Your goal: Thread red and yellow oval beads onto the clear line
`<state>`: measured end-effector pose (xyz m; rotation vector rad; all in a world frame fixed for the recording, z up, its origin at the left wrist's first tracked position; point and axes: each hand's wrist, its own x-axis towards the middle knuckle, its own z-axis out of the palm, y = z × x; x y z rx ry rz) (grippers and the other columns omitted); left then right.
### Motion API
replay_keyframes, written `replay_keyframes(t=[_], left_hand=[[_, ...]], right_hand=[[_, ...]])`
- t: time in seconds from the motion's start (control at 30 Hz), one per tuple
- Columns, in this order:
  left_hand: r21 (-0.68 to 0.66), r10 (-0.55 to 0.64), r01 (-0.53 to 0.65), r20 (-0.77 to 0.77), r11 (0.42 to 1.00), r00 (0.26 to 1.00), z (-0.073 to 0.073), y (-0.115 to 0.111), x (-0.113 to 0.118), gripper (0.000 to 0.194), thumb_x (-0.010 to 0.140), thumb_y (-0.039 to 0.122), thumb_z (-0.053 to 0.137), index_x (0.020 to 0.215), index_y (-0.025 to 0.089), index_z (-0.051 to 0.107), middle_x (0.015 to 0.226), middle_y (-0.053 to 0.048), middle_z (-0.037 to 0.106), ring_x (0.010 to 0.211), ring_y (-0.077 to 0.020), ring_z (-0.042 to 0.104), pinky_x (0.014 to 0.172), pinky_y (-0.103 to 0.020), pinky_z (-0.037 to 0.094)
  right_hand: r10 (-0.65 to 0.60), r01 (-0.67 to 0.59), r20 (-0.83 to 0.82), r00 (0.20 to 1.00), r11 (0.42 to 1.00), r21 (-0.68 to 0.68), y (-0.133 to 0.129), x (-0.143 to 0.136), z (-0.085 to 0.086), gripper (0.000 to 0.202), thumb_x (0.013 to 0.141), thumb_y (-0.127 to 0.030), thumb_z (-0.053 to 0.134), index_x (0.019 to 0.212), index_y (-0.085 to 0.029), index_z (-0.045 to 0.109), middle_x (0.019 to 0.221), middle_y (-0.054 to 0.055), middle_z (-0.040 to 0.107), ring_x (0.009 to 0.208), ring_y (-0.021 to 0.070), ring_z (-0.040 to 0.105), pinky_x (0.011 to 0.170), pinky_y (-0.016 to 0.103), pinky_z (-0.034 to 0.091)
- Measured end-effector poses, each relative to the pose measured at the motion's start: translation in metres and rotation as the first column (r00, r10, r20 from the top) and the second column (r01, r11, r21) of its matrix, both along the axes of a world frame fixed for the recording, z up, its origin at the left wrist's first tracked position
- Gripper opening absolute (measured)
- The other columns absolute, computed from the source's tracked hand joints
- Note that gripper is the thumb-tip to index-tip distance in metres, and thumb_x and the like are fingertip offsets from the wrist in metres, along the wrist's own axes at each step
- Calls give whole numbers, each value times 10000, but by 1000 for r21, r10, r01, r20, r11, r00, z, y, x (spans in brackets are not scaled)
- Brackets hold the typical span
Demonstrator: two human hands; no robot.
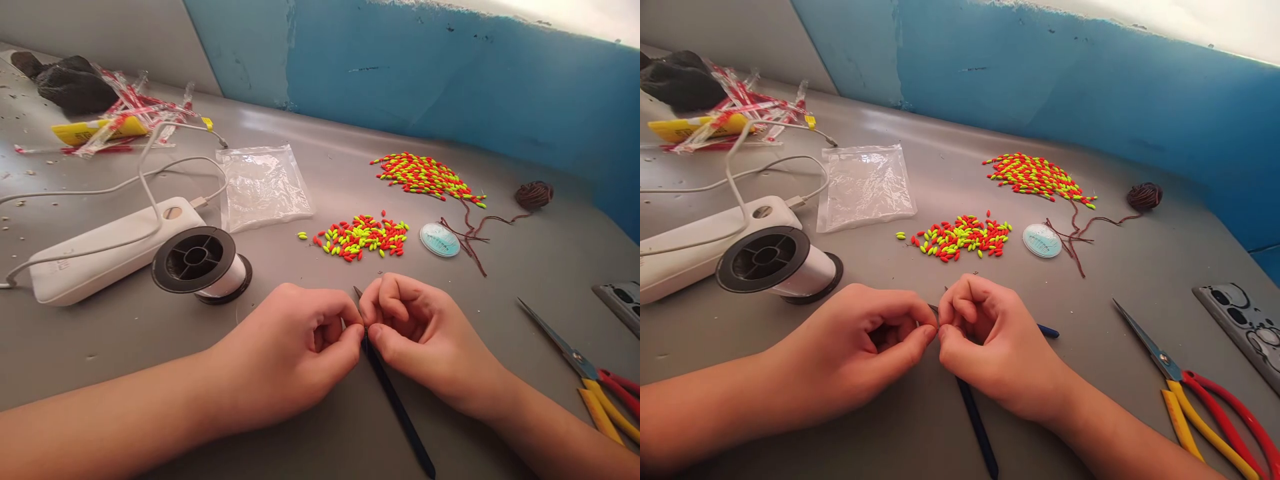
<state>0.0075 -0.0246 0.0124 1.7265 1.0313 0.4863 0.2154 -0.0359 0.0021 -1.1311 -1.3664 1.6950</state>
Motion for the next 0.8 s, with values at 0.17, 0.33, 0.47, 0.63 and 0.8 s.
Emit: replay_keyframes(t=[0.17, 0.33, 0.47, 0.63, 0.8], left_hand=[[1, -3, 3, -2, 1000, 1000, -1, 1, 0, 190, 932, 232, 584, 817, 158, 715, 593, 63, 549, 546, -4, 430, 510, -100, 314], [-33, -9, 8, -7, 999, 1000, 0, 0, 0, 166, 933, 252, 592, 867, 179, 726, 615, 60, 566, 559, -13, 449, 520, -107, 334], [-82, -32, 31, -14, 996, 999, 1, -2, -1, 120, 897, 267, 650, 835, 176, 699, 625, 65, 573, 561, -15, 446, 518, -112, 336], [-152, -55, 54, 0, 987, 999, 2, 2, 1, 259, 963, 292, 567, 761, 154, 651, 634, 51, 532, 602, -31, 408, 535, -135, 327], [-199, -29, 30, 8, 979, 1000, 7, 4, 1, 231, 982, 339, 561, 880, 188, 704, 720, 37, 601, 667, -61, 473, 573, -162, 380]], right_hand=[[-7, 6, 41, 999, 1000, 28, -2, -2, -1, 353, 916, -85, 585, 754, -205, 296, 814, -22, 532, 705, 90, 412, 610, 225, 358], [-35, 34, 35, 999, 999, 41, -5, -3, 0, 372, 898, -62, 577, 733, -201, 275, 839, -4, 560, 733, 96, 453, 639, 227, 380], [-90, 89, 7, 996, 993, 73, -6, -6, 1, 403, 914, -110, 598, 718, -196, 256, 798, -13, 526, 720, 90, 448, 657, 214, 407], [-106, 109, -46, 993, 992, 69, -5, -9, 4, 441, 933, -149, 613, 710, -184, 234, 789, -12, 515, 715, 83, 449, 648, 191, 410], [-99, 102, -83, 992, 994, 27, -6, -9, 7, 440, 925, -143, 627, 707, -176, 246, 777, -15, 508, 706, 77, 444, 643, 176, 410]])
